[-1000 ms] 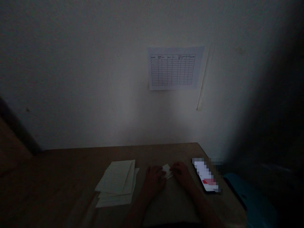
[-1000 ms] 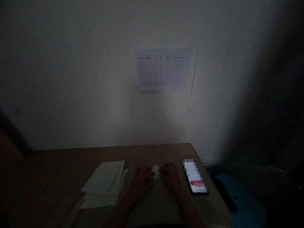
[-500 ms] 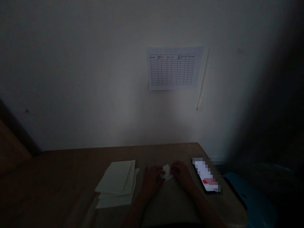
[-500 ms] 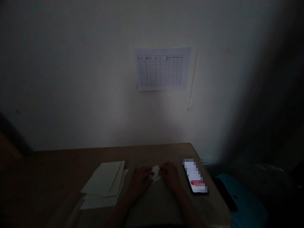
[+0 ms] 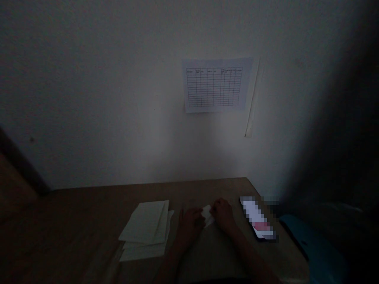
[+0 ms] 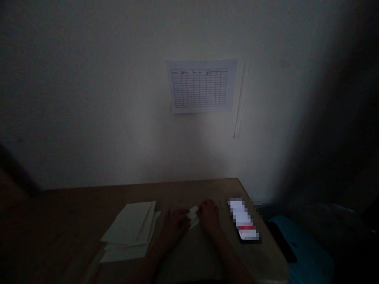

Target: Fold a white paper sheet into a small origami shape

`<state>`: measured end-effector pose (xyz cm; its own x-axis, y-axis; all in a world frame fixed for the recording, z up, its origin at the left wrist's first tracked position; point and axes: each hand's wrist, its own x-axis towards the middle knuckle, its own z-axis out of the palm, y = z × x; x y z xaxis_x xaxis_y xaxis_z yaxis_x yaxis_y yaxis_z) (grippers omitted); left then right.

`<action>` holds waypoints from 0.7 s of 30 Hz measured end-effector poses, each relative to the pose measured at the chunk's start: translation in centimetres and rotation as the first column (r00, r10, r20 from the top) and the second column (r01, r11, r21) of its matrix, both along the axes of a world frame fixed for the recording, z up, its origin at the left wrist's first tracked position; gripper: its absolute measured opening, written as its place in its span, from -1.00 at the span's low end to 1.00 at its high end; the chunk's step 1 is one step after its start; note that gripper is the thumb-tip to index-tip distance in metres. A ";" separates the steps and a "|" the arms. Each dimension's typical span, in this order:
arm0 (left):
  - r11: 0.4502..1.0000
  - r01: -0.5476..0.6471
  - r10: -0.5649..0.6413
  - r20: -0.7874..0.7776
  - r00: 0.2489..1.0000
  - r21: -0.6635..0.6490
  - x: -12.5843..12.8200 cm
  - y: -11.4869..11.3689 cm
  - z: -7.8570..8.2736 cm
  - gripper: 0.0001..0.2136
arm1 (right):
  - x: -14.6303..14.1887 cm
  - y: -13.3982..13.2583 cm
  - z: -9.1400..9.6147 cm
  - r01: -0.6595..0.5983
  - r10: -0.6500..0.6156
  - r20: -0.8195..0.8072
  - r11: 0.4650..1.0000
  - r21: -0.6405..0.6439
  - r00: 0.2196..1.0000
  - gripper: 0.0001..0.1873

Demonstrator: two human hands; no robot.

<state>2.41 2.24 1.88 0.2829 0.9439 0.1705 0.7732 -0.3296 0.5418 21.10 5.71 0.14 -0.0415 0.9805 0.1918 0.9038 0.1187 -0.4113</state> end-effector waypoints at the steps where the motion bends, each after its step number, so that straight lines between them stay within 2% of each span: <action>1: 1.000 0.001 -0.001 0.004 1.000 0.003 0.0 0.1 -0.1 -0.87 | -0.2 -0.1 -0.1 0.012 -0.012 0.023 1.000 0.012 1.000 -0.81; 11: 0.999 -0.030 0.030 0.038 0.999 0.011 0.2 0.2 -0.6 -0.88 | -1.0 -1.2 -0.2 0.030 -0.039 0.089 0.995 0.095 0.995 -0.78; 21: 0.995 -0.094 0.094 0.001 0.996 -0.016 1.1 0.3 0.5 -0.91 | -1.1 -1.1 -0.7 0.013 -0.024 0.089 0.992 0.125 0.996 -0.76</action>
<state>3.51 2.53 2.40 0.1924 0.9689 0.1557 0.7997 -0.2468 0.5474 19.98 4.64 -0.52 -0.0459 0.9502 0.3082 0.9390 0.1463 -0.3113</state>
